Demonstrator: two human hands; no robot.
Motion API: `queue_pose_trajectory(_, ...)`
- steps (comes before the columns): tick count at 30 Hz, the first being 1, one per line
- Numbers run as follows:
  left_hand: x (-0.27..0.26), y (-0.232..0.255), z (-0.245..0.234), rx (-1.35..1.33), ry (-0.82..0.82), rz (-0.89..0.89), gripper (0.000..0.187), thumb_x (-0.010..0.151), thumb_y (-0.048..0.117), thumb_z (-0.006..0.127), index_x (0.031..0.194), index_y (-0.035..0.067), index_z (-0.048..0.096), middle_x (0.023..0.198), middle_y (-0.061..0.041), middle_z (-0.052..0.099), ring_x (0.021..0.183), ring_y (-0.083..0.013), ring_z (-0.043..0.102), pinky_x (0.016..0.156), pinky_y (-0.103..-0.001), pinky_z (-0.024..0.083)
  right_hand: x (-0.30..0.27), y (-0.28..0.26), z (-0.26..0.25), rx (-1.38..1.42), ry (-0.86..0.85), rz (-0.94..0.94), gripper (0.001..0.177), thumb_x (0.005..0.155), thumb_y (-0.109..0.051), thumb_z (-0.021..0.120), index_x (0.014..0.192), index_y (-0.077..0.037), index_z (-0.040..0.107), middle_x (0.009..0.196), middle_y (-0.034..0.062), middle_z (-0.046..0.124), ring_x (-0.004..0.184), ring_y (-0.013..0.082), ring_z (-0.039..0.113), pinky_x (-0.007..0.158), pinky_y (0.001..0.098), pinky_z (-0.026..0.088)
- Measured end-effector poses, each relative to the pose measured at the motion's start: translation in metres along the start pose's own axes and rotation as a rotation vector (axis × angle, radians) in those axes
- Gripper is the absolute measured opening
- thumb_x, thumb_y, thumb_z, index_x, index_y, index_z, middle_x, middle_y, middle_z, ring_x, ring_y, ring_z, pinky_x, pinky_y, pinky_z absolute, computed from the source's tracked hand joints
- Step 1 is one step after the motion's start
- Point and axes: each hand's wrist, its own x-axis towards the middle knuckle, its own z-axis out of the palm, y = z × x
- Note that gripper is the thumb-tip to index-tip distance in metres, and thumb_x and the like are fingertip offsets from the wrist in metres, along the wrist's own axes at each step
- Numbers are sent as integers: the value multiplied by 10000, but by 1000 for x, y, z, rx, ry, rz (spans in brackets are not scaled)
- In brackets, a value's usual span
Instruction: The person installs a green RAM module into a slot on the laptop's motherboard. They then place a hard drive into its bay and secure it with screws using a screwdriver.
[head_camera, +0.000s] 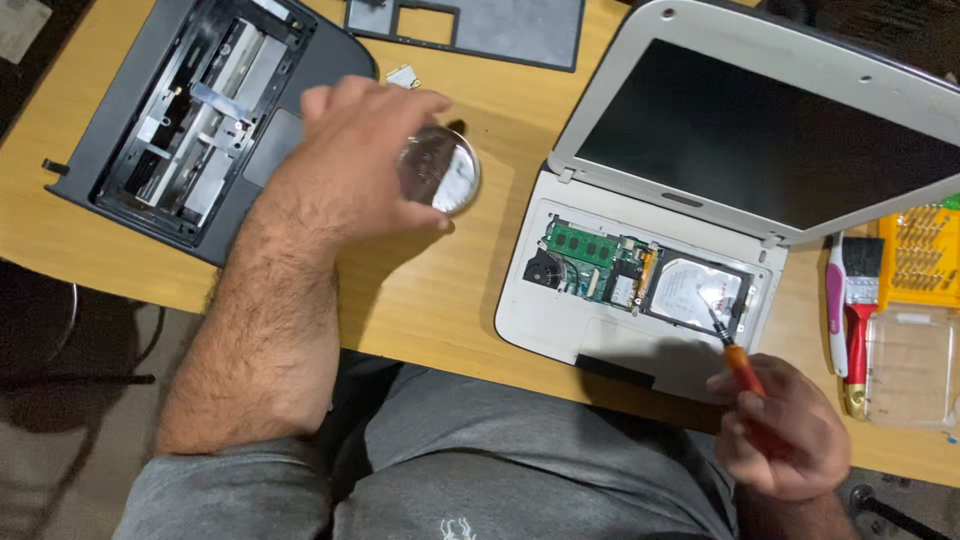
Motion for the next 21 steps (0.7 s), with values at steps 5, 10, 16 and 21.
queue_pose_trajectory(5,9,-17,5,13,-44,243,1098,542,341,1021,1494,229,486,1461,13,554,1307,-292,359,1030,-485,277,89,-2,-21,-14,-442,-250,334,937,-386,585,1090,-89,574,1000,145,701,882,332,760,819,520,639)
queue_pose_trajectory(10,7,-39,-2,-94,38,246,726,735,227,871,1400,192,582,1410,-77,584,1298,-309,425,1049,-558,348,137,-1,1,-75,-488,-322,206,912,-250,565,934,-46,579,753,147,578,612,387,551,586,529,529)
queue_pose_trajectory(16,20,-64,15,-21,421,475,136,849,68,781,959,133,736,1012,-5,654,1003,-300,523,887,-483,385,142,21,22,60,-378,-219,182,826,-214,678,837,-56,589,800,135,646,688,326,659,686,475,606)
queue_pose_trajectory(21,23,-52,28,193,345,516,58,837,159,764,821,205,732,972,1,591,933,-326,496,706,-477,361,125,32,23,115,-306,-54,226,829,-243,645,836,-41,543,738,147,621,670,345,686,691,476,623)
